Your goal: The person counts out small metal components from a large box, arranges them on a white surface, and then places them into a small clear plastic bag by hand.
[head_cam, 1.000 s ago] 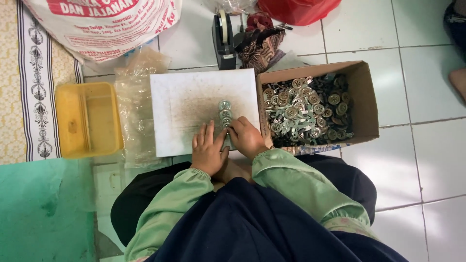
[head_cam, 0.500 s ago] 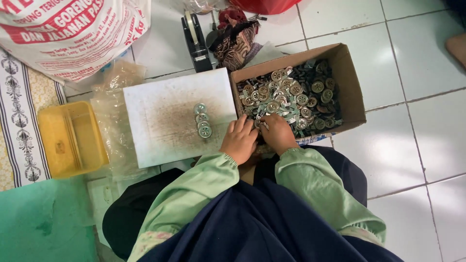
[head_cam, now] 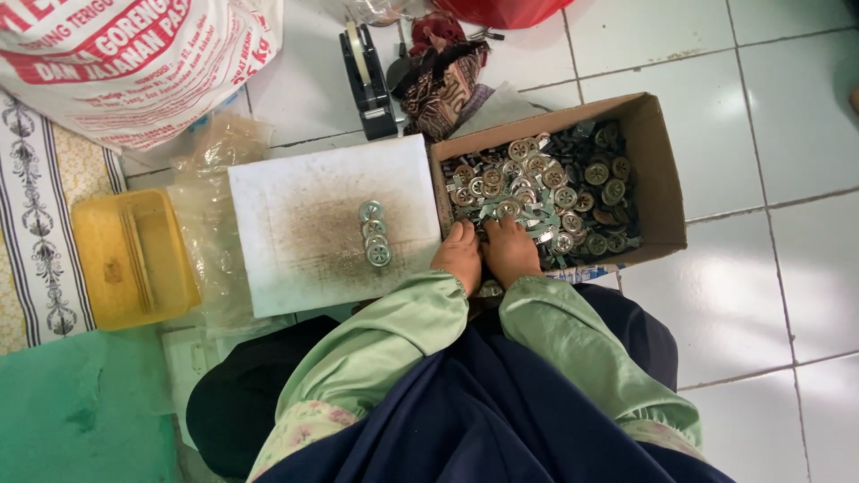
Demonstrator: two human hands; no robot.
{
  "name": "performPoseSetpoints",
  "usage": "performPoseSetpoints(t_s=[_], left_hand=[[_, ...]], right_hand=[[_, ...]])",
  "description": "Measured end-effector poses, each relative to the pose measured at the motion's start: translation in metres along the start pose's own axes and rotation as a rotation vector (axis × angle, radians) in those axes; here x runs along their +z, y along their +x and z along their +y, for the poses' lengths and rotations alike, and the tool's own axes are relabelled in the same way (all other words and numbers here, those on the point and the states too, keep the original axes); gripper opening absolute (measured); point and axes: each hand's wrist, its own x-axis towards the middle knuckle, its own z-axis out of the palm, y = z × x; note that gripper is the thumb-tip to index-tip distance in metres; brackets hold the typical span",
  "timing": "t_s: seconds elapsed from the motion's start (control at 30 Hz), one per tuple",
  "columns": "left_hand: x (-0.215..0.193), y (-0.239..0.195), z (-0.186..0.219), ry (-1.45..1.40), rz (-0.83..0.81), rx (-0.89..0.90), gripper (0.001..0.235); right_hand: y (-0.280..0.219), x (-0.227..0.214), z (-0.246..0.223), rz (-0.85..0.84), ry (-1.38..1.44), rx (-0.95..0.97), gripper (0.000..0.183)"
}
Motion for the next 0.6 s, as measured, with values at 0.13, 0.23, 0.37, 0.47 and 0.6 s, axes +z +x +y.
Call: performPoseSetpoints(t_s=[0.13,0.23,0.37,0.47,0.6], left_hand=[[-0.01,-0.004,-0.005,-0.054,-0.028,0.039,0.031],[-0.016,-0.017,-0.008,-0.165,0.104,0.024,0.026],[-0.029,-0.058,-0.009,-0.346,0.546,-0.083,0.023],[-0.02,-0.087,-0.008,-0.415,0.781,-0.144,0.035],[-0.014,-0.163,-0.016,-0.513,0.749,-0.212,0.056]], right_hand=[[-0.007,-0.013,-0.003,0.01,0.097,-0.016,0.029],[-0.011,-0.021,-0.001,0.026,0.192,0.001,0.025],[-0.043,-0.061,-0.026,0.14,0.324,0.067,0.023],[-0.068,-0.074,-0.051,0.267,0.451,0.083,0.023],[-0.09,-0.052,-0.085,0.324,0.549,0.066,0.023]])
